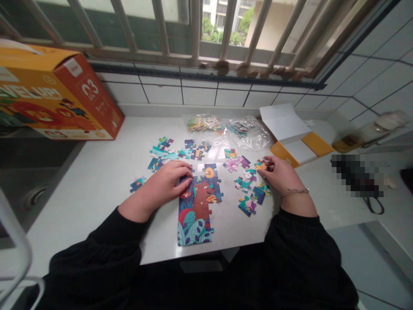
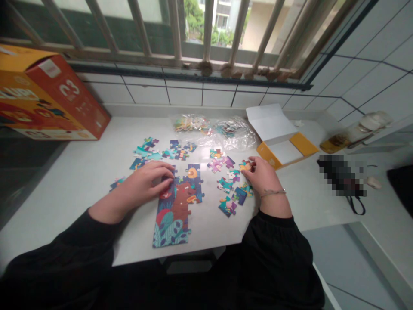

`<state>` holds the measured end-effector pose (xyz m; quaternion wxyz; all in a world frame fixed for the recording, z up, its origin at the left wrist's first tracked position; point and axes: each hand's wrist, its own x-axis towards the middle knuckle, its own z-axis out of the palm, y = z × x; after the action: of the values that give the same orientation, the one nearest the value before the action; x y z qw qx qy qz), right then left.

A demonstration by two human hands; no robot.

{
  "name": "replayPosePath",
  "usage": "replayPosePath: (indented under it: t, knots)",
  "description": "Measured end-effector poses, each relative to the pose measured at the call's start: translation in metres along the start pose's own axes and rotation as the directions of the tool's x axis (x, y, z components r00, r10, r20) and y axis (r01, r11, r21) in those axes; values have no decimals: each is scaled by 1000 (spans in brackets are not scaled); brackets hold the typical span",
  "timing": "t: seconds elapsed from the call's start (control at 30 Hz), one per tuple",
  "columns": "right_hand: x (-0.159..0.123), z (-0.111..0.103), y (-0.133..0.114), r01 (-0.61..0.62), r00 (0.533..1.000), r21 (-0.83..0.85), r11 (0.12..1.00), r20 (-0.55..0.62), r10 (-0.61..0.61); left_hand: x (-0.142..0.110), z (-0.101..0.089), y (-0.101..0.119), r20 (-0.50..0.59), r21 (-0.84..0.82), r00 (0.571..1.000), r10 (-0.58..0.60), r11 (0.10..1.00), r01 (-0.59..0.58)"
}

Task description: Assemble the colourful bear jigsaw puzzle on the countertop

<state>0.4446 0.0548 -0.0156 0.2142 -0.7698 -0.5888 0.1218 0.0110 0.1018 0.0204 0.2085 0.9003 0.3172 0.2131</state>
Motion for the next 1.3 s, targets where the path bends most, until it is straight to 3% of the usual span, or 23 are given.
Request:
replayPosePath:
  t: [0.13, 0.3, 0.47, 0.53, 0.63, 0.77, 0.83, 0.93, 1.03, 1.17, 1.23, 1.3]
  knots:
    - [-1, -3, -2, -4, 1000, -30, 1000, -1, 4, 1, 5, 13, 87, -106, 990, 108, 989, -98]
    - [-2, -8, -8, 7, 996, -33, 999, -84, -10, 0, 16, 30, 269, -169, 941, 208, 971, -166]
    - [-6, -14, -17, -77, 989, 163, 984, -113, 96, -3, 24, 33, 317, -161, 923, 216, 972, -172]
    - [-8, -16, -22, -87, 980, 349, 933, -136, 143, -4, 27, 31, 298, -165, 928, 224, 970, -181]
    - [-12, -17, -31, -45, 982, 629, 776, -115, 149, -4, 29, 27, 286, -170, 931, 227, 968, -183]
    - [-24, -18, -53, -103, 994, 783, 613, 109, 28, -3, 26, 25, 269, -179, 937, 221, 968, -177]
    - [-33, -18, -69, -176, 956, 768, 616, 282, -79, -2, 24, 24, 267, -171, 941, 210, 971, -168]
    - [-46, -12, -93, -224, 850, 697, 681, 482, -214, -3, 23, 21, 245, -152, 952, 181, 978, -146]
    - [-57, 0, -115, -200, 770, 635, 746, 573, -281, -2, 23, 19, 206, -158, 966, 158, 979, -127]
    - [-68, 15, -132, -215, 625, 580, 786, 700, -345, 0, 21, 19, 191, -183, 969, 159, 975, -124]
    - [-71, 20, -136, -203, 599, 557, 806, 722, -348, 1, 21, 20, 186, -184, 969, 164, 974, -129]
    - [-73, 25, -136, -172, 607, 533, 828, 720, -337, 1, 21, 19, 182, -183, 969, 166, 974, -132]
